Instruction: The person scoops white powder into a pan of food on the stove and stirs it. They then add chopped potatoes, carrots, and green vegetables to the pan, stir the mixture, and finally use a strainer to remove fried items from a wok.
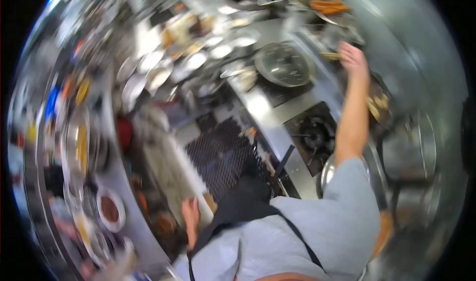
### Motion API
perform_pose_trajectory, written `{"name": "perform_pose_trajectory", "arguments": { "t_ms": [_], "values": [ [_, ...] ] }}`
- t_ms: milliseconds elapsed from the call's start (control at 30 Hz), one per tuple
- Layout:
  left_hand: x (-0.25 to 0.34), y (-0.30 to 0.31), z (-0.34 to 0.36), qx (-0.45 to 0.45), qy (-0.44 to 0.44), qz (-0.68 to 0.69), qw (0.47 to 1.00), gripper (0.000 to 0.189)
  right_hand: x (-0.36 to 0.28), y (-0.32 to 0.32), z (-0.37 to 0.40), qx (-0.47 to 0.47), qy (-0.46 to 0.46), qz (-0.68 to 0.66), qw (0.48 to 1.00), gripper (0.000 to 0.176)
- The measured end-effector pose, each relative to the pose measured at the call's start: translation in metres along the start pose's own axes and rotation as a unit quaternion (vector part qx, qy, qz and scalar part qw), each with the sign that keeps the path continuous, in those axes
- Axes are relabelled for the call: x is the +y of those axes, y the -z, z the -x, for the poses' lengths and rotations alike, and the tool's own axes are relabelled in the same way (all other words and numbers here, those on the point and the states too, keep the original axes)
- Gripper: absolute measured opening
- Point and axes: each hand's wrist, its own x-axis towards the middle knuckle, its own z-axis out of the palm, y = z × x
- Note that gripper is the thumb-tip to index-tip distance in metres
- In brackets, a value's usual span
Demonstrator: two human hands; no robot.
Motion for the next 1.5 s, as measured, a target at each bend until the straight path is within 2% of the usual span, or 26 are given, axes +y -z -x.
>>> {"name": "perform_pose_trajectory", "arguments": {
  "t_ms": [33, 67, 100, 133, 167, 200, 233, 267, 300, 367, 433, 500, 533, 633, 767, 900, 967, 1067, 1100, 1167, 1200, 1233, 1300, 1500],
  "values": [
    [0.013, 0.009, 0.013, 0.008, 0.028, 0.027, 0.999, 0.027, 0.050, -0.117, 0.036, 0.345, 0.129, 0.253, 0.894, 0.023],
    [-0.006, 0.005, 0.025, 0.022, 0.044, 0.028, 0.998, 0.029, 0.079, -0.117, 0.049, 0.295, 0.186, 0.438, 0.829, 0.033],
    [-0.004, 0.011, 0.040, 0.013, 0.078, 0.028, 0.996, 0.032, 0.102, -0.154, 0.062, 0.310, 0.133, 0.339, 0.878, 0.029],
    [-0.014, 0.011, 0.059, 0.036, 0.071, 0.038, 0.996, 0.034, 0.094, -0.106, 0.072, 0.186, 0.040, 0.325, 0.926, 0.027],
    [-0.009, 0.021, 0.081, 0.037, 0.078, 0.058, 0.995, 0.035, 0.097, -0.048, 0.082, 0.153, -0.017, 0.081, 0.985, 0.025],
    [-0.027, 0.015, 0.103, 0.030, 0.091, 0.051, 0.994, 0.034, 0.129, -0.111, 0.105, 0.200, -0.021, 0.103, 0.974, 0.023],
    [-0.032, 0.018, 0.128, 0.063, 0.124, 0.056, 0.989, 0.034, 0.160, -0.170, 0.124, 0.320, -0.043, 0.196, 0.926, 0.023],
    [-0.029, 0.021, 0.148, 0.047, 0.152, 0.075, 0.984, 0.034, 0.178, -0.150, 0.143, 0.257, -0.068, 0.105, 0.958, 0.022],
    [-0.027, 0.020, 0.157, 0.024, 0.169, 0.095, 0.981, 0.033, 0.186, -0.144, 0.162, 0.197, -0.167, 0.082, 0.963, 0.022],
    [-0.051, 0.008, 0.196, 0.059, 0.201, 0.111, 0.971, 0.032, 0.266, -0.232, 0.193, 0.112, -0.262, -0.046, 0.957, 0.022],
    [-0.058, 0.006, 0.222, 0.065, 0.249, 0.116, 0.959, 0.032, 0.310, -0.271, 0.192, 0.080, -0.342, -0.145, 0.925, 0.022],
    [-0.061, 0.006, 0.239, 0.087, 0.265, 0.137, 0.950, 0.031, 0.353, -0.291, 0.176, -0.022, -0.427, -0.159, 0.890, 0.020],
    [-0.061, 0.004, 0.246, 0.124, 0.268, 0.152, 0.943, 0.030, 0.371, -0.307, 0.165, -0.029, -0.449, -0.122, 0.885, 0.019],
    [-0.065, 0.000, 0.268, 0.209, 0.283, 0.170, 0.920, 0.029, 0.425, -0.372, 0.134, -0.101, -0.496, -0.002, 0.862, 0.015],
    [-0.064, -0.008, 0.301, 0.312, 0.313, 0.165, 0.882, 0.028, 0.498, -0.451, 0.096, -0.214, -0.537, 0.021, 0.815, 0.012],
    [-0.074, -0.029, 0.327, 0.355, 0.333, 0.166, 0.858, 0.027, 0.584, -0.527, 0.091, -0.281, -0.535, 0.004, 0.796, 0.013],
    [-0.066, -0.031, 0.338, 0.379, 0.358, 0.182, 0.834, 0.026, 0.608, -0.573, 0.100, -0.335, -0.519, 0.030, 0.786, 0.013],
    [-0.057, -0.031, 0.348, 0.398, 0.383, 0.200, 0.809, 0.025, 0.644, -0.607, 0.110, -0.350, -0.522, 0.051, 0.777, 0.013],
    [-0.056, -0.034, 0.352, 0.410, 0.394, 0.190, 0.800, 0.025, 0.655, -0.613, 0.114, -0.352, -0.524, 0.049, 0.774, 0.013],
    [-0.056, -0.038, 0.355, 0.422, 0.397, 0.202, 0.790, 0.026, 0.677, -0.618, 0.120, -0.324, -0.468, 0.140, 0.810, 0.013],
    [-0.055, -0.039, 0.356, 0.415, 0.405, 0.207, 0.788, 0.026, 0.690, -0.619, 0.124, -0.322, -0.390, 0.202, 0.839, 0.014],
    [-0.055, -0.039, 0.355, 0.409, 0.410, 0.210, 0.787, 0.027, 0.696, -0.625, 0.126, -0.320, -0.390, 0.203, 0.839, 0.014],
    [-0.054, -0.036, 0.350, 0.407, 0.404, 0.214, 0.791, 0.027, 0.706, -0.634, 0.128, -0.344, -0.293, 0.307, 0.838, 0.015],
    [-0.062, -0.020, 0.331, 0.400, 0.379, 0.220, 0.805, 0.029, 0.703, -0.636, 0.127, -0.330, -0.279, 0.305, 0.848, 0.016]
  ]
}}
